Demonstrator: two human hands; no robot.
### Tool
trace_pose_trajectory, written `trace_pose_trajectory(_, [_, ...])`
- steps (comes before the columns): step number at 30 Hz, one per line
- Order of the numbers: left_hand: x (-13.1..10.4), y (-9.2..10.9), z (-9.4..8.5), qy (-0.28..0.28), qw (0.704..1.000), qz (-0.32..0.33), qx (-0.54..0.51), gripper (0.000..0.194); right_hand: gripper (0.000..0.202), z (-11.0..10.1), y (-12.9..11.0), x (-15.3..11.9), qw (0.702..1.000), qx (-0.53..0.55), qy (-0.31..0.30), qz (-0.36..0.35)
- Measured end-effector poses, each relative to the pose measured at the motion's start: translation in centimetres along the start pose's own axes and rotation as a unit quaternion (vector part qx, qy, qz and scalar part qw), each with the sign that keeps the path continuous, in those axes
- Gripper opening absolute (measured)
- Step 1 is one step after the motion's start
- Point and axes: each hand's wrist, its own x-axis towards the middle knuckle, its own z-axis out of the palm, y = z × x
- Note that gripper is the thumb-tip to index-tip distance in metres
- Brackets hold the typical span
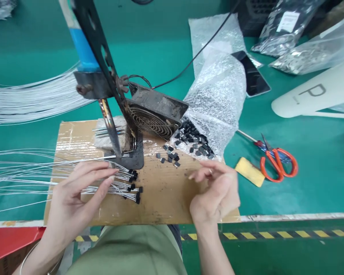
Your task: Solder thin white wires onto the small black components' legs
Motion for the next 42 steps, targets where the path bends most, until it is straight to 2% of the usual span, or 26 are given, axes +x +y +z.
trace_pose_trajectory(3, [1.2,-1.6,-2.2,0.084,0.992,0.034,0.091,0.009,0.045,0.0,0.0,0.5,0.998,0.058,0.018,0.023])
trace_pose_trajectory(4, [2.3,-2.5,-3.1,0.106,0.98,0.03,0.163,0.009,0.046,-0.1,0.0,0.6,0.997,0.065,0.009,0.03])
trace_pose_trajectory(6, [5.2,-4.9,-5.0,0.128,0.934,0.017,0.332,0.02,0.047,-0.2,0.1,0.6,0.996,0.073,-0.008,0.045])
trace_pose_trajectory(9, [10.5,-9.1,-7.1,0.1,0.919,0.014,0.382,0.031,0.047,-0.4,0.2,0.5,0.996,0.066,-0.023,0.063])
trace_pose_trajectory(12, [14.6,-12.7,-7.9,0.018,0.91,0.028,0.413,0.029,0.047,-0.6,0.3,0.5,0.996,0.051,-0.03,0.071])
trace_pose_trajectory(14, [15.9,-14.1,-8.1,-0.004,0.907,0.031,0.419,0.026,0.047,-0.7,0.4,0.5,0.996,0.047,-0.03,0.075])
trace_pose_trajectory(16, [16.1,-14.7,-8.5,-0.003,0.908,0.029,0.418,0.022,0.047,-0.7,0.4,0.5,0.996,0.038,-0.03,0.081])
trace_pose_trajectory(19, [15.2,-14.3,-9.5,0.019,0.918,0.025,0.395,0.032,0.047,-0.8,0.5,0.5,0.996,0.017,-0.037,0.082])
trace_pose_trajectory(23, [13.8,-12.9,-10.9,0.072,0.942,0.017,0.328,0.032,0.046,-0.8,0.7,0.3,0.996,0.002,-0.04,0.076])
trace_pose_trajectory(28, [12.8,-11.8,-11.5,0.084,0.968,-0.004,0.238,0.043,0.045,-0.7,0.8,0.3,0.996,-0.016,-0.041,0.078])
trace_pose_trajectory(33, [12.1,-10.4,-11.1,0.086,0.98,-0.012,0.178,0.038,0.045,-0.6,0.7,0.2,0.995,-0.012,-0.039,0.086])
trace_pose_trajectory(37, [10.5,-7.6,-12.6,0.088,0.98,-0.011,0.18,0.028,0.047,-0.7,0.9,0.2,0.996,0.017,-0.037,0.084])
trace_pose_trajectory(39, [9.1,-6.1,-13.9,0.052,0.981,-0.016,0.184,0.022,0.048,-0.8,0.9,0.0,0.996,0.031,-0.043,0.074])
trace_pose_trajectory(40, [8.3,-5.5,-14.6,0.009,0.985,-0.027,0.169,0.022,0.047,-0.8,0.9,-0.1,0.996,0.033,-0.048,0.071])
trace_pose_trajectory(42, [6.7,-4.9,-15.4,-0.093,0.991,-0.066,0.064,0.016,0.044,-0.7,0.5,-0.6,0.995,0.026,-0.07,0.063])
